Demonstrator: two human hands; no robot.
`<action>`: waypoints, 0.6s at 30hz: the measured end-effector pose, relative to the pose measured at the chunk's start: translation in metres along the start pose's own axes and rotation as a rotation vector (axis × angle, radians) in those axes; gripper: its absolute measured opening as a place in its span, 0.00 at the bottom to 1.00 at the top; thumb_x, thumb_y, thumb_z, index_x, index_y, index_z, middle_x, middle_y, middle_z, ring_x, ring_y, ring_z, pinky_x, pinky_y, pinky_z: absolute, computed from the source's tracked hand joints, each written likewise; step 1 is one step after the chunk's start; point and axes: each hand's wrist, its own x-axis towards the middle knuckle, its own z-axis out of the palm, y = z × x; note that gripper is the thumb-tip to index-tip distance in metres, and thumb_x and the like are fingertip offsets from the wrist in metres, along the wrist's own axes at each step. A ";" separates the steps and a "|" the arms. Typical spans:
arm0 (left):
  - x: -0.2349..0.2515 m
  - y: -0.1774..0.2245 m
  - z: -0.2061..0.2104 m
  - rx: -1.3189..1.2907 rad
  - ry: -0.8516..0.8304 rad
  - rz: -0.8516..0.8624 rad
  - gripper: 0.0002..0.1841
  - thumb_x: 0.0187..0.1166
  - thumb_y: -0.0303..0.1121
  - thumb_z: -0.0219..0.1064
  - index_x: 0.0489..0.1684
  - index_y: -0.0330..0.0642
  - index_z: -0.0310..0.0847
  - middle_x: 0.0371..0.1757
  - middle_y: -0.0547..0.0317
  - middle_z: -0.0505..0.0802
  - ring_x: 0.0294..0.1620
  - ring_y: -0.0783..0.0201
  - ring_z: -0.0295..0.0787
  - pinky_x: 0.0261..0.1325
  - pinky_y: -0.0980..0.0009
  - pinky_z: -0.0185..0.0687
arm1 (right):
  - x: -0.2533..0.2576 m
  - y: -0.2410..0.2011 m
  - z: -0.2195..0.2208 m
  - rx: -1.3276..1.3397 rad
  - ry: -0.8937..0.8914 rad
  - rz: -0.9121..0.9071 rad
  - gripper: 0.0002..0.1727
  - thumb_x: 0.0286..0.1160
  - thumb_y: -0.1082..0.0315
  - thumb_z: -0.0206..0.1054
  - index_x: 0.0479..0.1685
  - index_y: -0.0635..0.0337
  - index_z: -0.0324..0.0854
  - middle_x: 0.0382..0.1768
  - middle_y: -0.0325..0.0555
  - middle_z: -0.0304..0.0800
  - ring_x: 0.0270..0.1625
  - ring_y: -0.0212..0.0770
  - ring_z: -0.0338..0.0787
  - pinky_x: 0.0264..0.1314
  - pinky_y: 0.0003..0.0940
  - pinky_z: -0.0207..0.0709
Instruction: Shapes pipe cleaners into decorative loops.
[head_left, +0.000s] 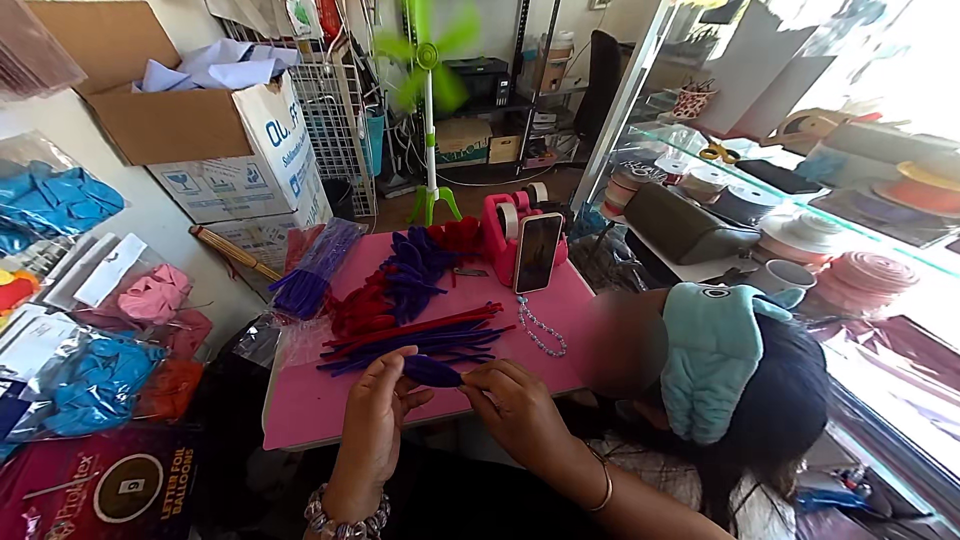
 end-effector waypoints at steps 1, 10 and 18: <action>0.001 0.000 -0.002 -0.023 -0.014 -0.014 0.22 0.94 0.34 0.38 0.59 0.32 0.81 0.46 0.50 0.95 0.42 0.60 0.96 0.43 0.65 0.94 | 0.000 0.000 -0.001 0.022 -0.004 0.012 0.07 0.77 0.65 0.69 0.40 0.57 0.92 0.39 0.39 0.95 0.45 0.31 0.93 0.52 0.23 0.85; -0.008 -0.010 0.008 0.025 -0.080 -0.076 0.08 0.83 0.22 0.63 0.54 0.31 0.83 0.45 0.49 0.96 0.42 0.59 0.97 0.48 0.65 0.95 | 0.000 -0.001 -0.002 0.061 -0.015 0.046 0.07 0.76 0.66 0.70 0.40 0.57 0.93 0.39 0.39 0.95 0.45 0.30 0.92 0.52 0.22 0.85; -0.008 -0.017 0.015 0.062 -0.041 -0.025 0.07 0.81 0.20 0.65 0.51 0.32 0.83 0.39 0.51 0.96 0.36 0.63 0.96 0.39 0.69 0.94 | -0.001 -0.001 -0.002 0.083 -0.017 0.049 0.07 0.76 0.65 0.71 0.41 0.57 0.93 0.40 0.39 0.95 0.45 0.30 0.92 0.53 0.21 0.85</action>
